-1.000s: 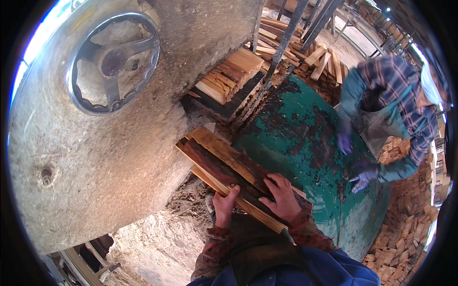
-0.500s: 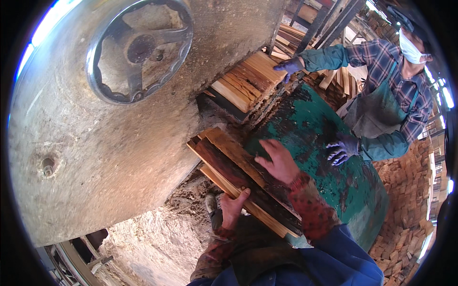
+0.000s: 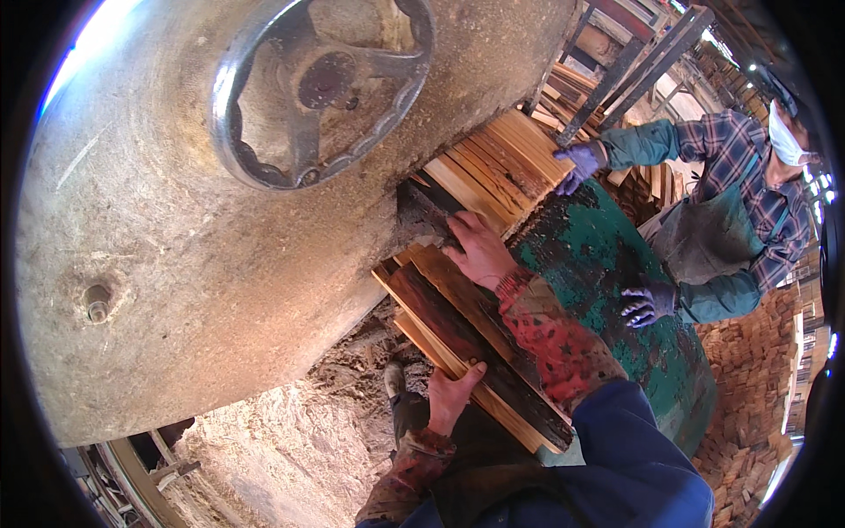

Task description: The person stacks cut wooden planks on a green metal table in a workshop. They repeatedly pick up planks from a pile and arrange them neatly on the table while another person works nearby.

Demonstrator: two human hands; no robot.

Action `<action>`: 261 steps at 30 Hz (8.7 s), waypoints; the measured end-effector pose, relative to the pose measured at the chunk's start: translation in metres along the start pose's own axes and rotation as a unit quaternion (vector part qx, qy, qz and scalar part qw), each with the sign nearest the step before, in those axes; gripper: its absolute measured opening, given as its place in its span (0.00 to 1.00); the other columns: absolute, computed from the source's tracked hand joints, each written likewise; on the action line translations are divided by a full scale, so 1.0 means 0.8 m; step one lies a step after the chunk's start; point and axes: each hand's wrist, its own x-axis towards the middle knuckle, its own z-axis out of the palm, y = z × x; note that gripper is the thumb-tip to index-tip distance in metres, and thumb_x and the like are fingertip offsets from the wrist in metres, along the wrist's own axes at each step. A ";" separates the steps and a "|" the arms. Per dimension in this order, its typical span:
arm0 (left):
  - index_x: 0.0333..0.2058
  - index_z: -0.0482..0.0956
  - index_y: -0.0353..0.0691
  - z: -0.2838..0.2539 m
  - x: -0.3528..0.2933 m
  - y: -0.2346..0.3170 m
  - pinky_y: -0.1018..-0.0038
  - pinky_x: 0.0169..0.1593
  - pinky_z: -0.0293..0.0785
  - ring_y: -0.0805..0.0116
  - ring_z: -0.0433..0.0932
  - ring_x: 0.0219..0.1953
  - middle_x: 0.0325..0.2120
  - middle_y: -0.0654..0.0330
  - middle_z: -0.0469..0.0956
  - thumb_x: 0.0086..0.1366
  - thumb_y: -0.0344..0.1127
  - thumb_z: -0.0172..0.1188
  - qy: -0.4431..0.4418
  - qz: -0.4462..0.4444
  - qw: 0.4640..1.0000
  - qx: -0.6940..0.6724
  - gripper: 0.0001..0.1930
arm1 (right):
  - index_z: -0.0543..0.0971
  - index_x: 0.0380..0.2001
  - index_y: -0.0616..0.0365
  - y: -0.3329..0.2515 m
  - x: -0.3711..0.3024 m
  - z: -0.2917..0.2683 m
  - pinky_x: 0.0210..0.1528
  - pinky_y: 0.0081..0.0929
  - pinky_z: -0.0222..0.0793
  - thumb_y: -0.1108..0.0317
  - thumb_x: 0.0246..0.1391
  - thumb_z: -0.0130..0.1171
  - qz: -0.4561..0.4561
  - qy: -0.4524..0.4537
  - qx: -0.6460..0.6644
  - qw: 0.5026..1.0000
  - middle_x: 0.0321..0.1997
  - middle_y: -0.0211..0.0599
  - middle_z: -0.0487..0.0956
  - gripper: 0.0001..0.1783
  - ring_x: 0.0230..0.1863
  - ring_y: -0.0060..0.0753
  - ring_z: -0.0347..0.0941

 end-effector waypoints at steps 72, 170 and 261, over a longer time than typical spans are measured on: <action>0.44 0.77 0.25 0.017 -0.010 0.014 0.75 0.45 0.73 0.71 0.76 0.40 0.40 0.58 0.79 0.55 0.40 0.72 0.028 0.012 0.999 0.045 0.25 | 0.75 0.50 0.58 -0.127 -0.397 -0.153 0.40 0.37 0.72 0.72 0.52 0.56 0.320 -0.093 0.232 0.914 0.37 0.48 0.78 0.19 0.37 0.52 0.76; 0.48 0.75 0.25 0.005 0.007 -0.017 0.73 0.46 0.74 0.67 0.78 0.40 0.40 0.54 0.80 0.49 0.46 0.75 0.014 -0.016 0.999 0.026 0.34 | 0.79 0.44 0.56 -0.139 -0.333 -0.106 0.43 0.36 0.74 0.64 0.50 0.66 0.201 -0.062 0.222 0.952 0.43 0.39 0.76 0.18 0.44 0.45 0.75; 0.56 0.65 0.29 0.003 -0.022 -0.022 0.70 0.41 0.77 0.66 0.76 0.42 0.46 0.54 0.74 0.62 0.47 0.65 -0.068 -0.009 0.998 -0.017 0.33 | 0.72 0.53 0.64 -0.080 -0.381 -0.129 0.58 0.50 0.57 0.48 0.37 0.70 0.188 -0.018 0.048 0.981 0.52 0.47 0.67 0.42 0.57 0.53 0.61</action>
